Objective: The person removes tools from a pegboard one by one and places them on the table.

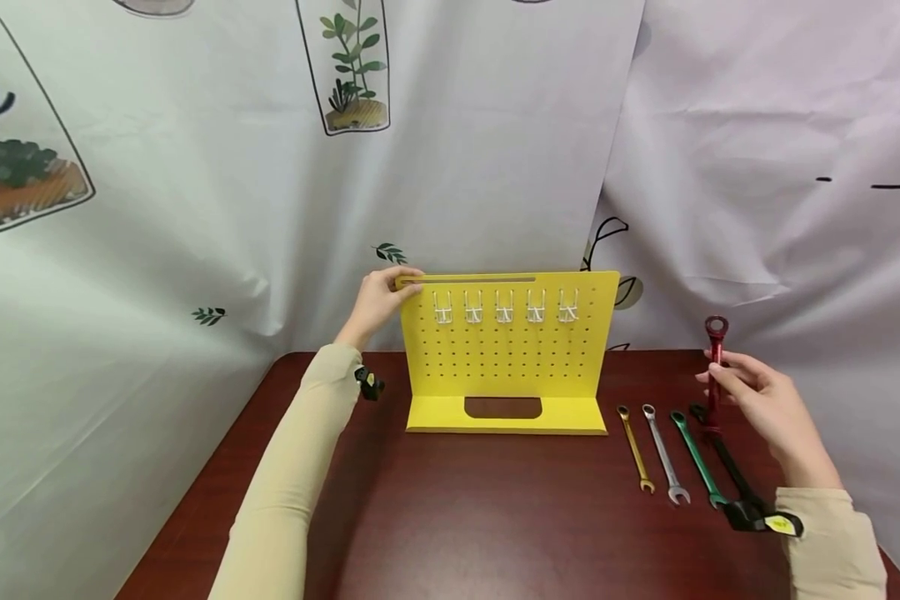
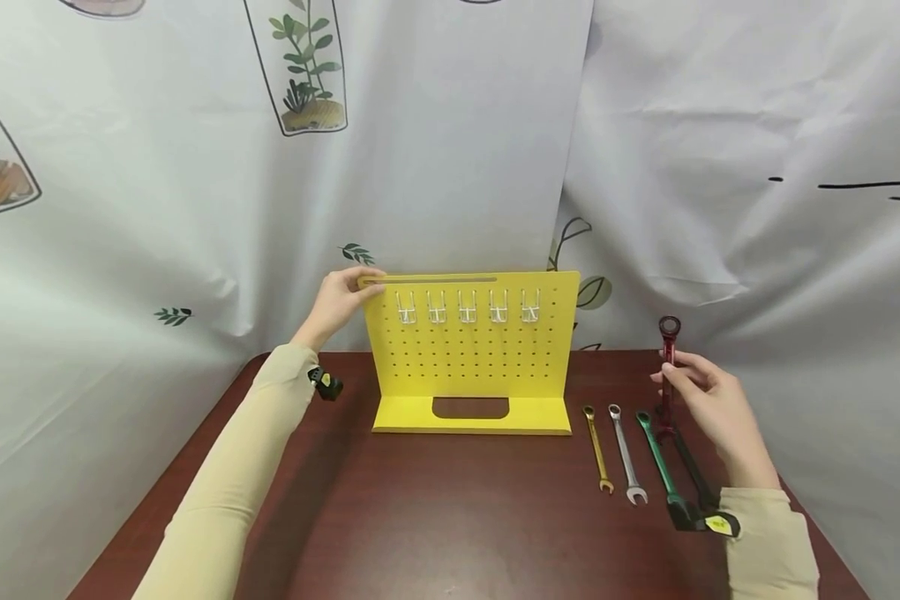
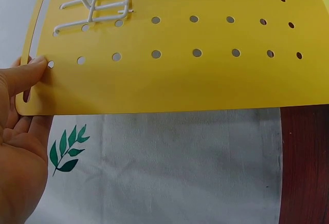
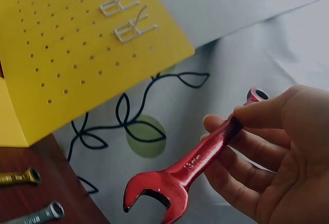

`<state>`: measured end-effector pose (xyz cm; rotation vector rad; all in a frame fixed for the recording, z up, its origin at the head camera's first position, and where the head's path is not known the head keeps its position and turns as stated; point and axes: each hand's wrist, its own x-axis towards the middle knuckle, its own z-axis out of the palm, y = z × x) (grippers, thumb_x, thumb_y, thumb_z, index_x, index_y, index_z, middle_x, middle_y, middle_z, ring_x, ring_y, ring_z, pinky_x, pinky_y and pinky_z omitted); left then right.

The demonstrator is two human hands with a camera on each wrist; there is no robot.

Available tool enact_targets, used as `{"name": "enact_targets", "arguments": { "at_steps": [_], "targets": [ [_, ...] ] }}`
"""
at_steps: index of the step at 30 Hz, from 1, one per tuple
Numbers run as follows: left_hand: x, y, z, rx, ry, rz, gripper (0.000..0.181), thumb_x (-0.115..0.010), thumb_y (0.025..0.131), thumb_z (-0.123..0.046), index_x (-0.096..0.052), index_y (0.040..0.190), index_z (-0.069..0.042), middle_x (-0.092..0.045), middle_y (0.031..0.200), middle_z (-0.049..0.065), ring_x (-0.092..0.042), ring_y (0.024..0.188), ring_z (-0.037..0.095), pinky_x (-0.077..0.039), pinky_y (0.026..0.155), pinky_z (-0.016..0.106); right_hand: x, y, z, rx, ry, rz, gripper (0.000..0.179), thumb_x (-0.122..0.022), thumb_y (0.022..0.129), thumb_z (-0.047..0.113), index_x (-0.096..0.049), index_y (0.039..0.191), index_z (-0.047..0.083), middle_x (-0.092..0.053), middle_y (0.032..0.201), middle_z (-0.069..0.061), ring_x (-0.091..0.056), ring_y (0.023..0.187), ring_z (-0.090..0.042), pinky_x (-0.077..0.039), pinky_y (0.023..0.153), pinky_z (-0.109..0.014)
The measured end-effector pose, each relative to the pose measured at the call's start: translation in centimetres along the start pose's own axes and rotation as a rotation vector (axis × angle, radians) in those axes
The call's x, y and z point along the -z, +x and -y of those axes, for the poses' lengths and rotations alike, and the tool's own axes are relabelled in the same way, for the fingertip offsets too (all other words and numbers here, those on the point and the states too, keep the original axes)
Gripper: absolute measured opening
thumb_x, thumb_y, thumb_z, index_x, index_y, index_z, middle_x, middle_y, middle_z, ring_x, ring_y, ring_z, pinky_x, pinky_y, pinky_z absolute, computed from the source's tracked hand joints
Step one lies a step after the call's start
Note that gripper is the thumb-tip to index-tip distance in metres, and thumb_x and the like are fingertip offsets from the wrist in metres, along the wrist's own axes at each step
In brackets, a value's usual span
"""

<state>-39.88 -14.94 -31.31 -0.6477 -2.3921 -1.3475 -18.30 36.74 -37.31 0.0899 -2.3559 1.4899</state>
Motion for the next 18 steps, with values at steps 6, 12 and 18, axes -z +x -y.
{"name": "enact_targets", "arguments": {
  "at_steps": [6,12,18],
  "targets": [
    [0.0,0.1,-0.3,-0.016,0.011,-0.003,0.022,-0.072,0.095,-0.016,-0.074,0.117,-0.011,-0.071,0.11,0.007,-0.063,0.084,0.02,-0.051,0.071,0.03,1.3,-0.6,-0.8,-0.023,-0.03,-0.004,0.021,-0.06,0.104,0.022,-0.059,0.123,0.029,-0.072,0.09,0.024,-0.066,0.08,0.005,-0.048,0.07,-0.01],
    [0.0,-0.1,-0.2,-0.012,0.016,0.001,0.023,-0.073,0.095,-0.016,-0.074,0.118,-0.01,-0.071,0.112,0.008,-0.064,0.085,0.021,-0.052,0.073,0.031,2.4,-1.2,-2.0,-0.038,-0.036,0.0,0.023,-0.059,0.104,0.018,-0.057,0.123,0.029,-0.072,0.089,0.024,-0.063,0.08,0.007,-0.046,0.068,-0.01],
    [0.0,-0.2,-0.1,0.002,0.007,0.005,0.023,-0.073,0.095,-0.017,-0.074,0.117,-0.011,-0.071,0.111,0.008,-0.064,0.085,0.022,-0.051,0.071,0.031,3.4,-1.7,-2.8,-0.063,-0.077,-0.002,0.02,-0.058,0.104,0.022,-0.058,0.12,0.035,-0.07,0.088,0.027,-0.063,0.074,0.0,-0.047,0.065,-0.013]
  ]
}}
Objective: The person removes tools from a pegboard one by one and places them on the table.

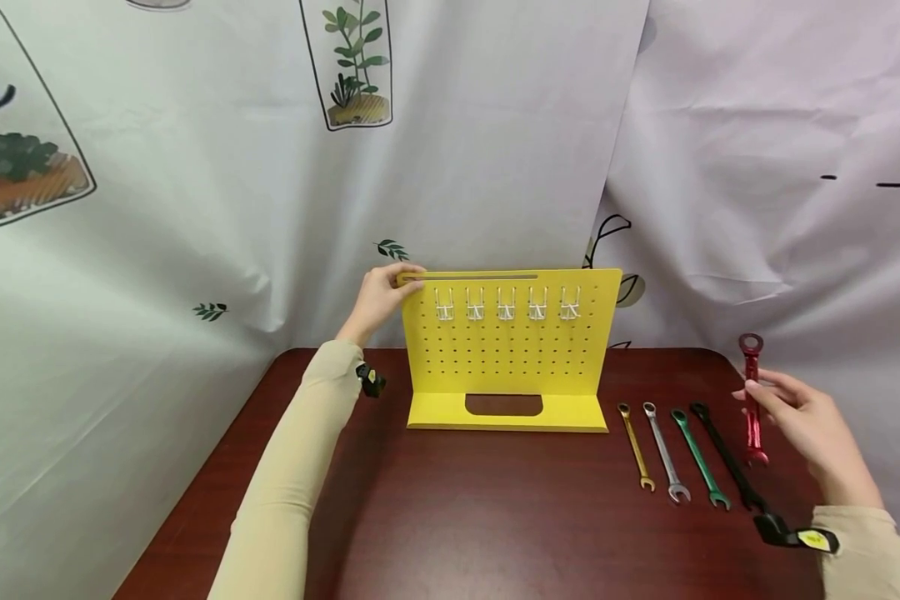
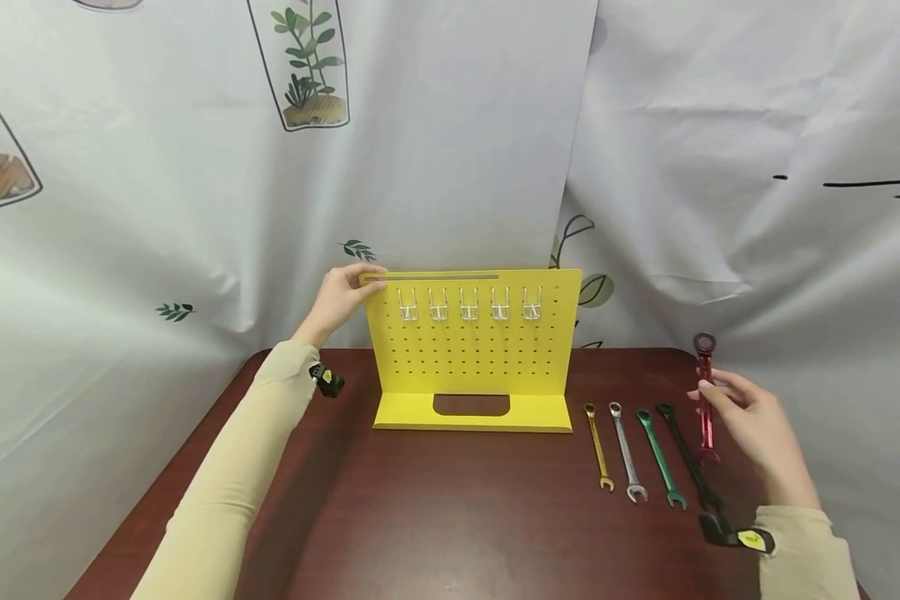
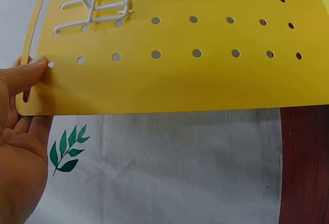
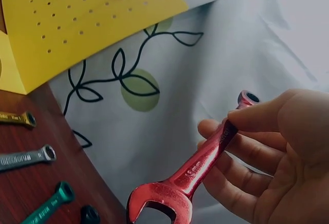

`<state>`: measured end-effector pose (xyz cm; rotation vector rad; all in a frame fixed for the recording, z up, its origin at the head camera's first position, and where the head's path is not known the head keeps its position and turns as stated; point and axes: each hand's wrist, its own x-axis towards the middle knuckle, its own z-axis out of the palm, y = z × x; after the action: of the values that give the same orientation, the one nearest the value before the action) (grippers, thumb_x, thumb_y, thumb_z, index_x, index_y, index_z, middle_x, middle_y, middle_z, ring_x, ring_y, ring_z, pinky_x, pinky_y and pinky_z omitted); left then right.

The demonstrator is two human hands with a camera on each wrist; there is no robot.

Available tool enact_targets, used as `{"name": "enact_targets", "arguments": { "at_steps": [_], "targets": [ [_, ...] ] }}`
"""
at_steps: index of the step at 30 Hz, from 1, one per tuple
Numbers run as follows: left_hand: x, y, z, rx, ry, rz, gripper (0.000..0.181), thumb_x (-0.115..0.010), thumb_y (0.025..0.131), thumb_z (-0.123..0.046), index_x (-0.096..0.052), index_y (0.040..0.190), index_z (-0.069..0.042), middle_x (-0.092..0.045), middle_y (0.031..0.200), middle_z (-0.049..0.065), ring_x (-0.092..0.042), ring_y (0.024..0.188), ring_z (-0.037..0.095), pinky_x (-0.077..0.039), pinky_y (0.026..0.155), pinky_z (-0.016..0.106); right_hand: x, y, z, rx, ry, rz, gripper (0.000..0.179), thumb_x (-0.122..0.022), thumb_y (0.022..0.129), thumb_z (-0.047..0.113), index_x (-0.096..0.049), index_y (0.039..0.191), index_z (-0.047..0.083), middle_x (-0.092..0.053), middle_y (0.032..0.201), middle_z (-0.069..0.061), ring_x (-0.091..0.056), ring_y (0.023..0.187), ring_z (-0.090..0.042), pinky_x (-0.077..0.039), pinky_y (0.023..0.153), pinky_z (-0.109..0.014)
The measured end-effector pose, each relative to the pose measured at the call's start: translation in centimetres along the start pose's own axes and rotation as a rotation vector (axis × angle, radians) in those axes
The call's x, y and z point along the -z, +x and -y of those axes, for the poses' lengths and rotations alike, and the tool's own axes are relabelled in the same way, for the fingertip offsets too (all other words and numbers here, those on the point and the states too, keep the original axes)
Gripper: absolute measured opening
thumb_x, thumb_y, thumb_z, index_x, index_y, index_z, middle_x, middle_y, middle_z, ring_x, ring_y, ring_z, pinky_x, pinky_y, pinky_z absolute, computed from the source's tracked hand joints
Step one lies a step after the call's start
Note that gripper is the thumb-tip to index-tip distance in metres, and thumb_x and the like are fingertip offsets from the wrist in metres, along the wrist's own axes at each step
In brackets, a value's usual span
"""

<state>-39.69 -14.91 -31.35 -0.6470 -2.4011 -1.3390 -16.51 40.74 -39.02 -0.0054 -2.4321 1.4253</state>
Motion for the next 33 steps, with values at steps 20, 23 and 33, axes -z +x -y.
{"name": "enact_targets", "arguments": {
  "at_steps": [20,23,33],
  "targets": [
    [-0.1,0.0,0.0,0.003,-0.007,-0.004,0.024,-0.072,0.095,-0.017,-0.074,0.118,-0.011,-0.071,0.109,0.008,-0.063,0.083,0.021,-0.05,0.07,0.029,0.9,-0.6,-1.9,-0.138,-0.225,-0.045,0.069,-0.053,0.105,0.038,-0.037,0.146,-0.015,-0.063,0.082,0.032,-0.055,0.072,0.013,-0.049,0.059,-0.019],
    [-0.2,-0.1,0.0,0.004,-0.015,-0.004,0.023,-0.073,0.095,-0.018,-0.074,0.118,-0.012,-0.071,0.108,0.007,-0.064,0.083,0.021,-0.051,0.07,0.029,0.8,-0.5,-2.1,-0.137,-0.226,-0.044,0.069,-0.052,0.105,0.037,-0.036,0.146,-0.016,-0.062,0.082,0.033,-0.054,0.072,0.015,-0.049,0.058,-0.018],
    [-0.2,-0.1,0.1,-0.002,-0.019,0.003,0.023,-0.072,0.096,-0.018,-0.074,0.118,-0.012,-0.07,0.109,0.007,-0.063,0.083,0.022,-0.051,0.071,0.031,1.1,-0.5,-3.8,-0.119,-0.261,-0.032,0.067,-0.053,0.105,0.035,-0.038,0.145,-0.016,-0.066,0.081,0.03,-0.052,0.073,0.016,-0.047,0.058,-0.016]
  ]
}}
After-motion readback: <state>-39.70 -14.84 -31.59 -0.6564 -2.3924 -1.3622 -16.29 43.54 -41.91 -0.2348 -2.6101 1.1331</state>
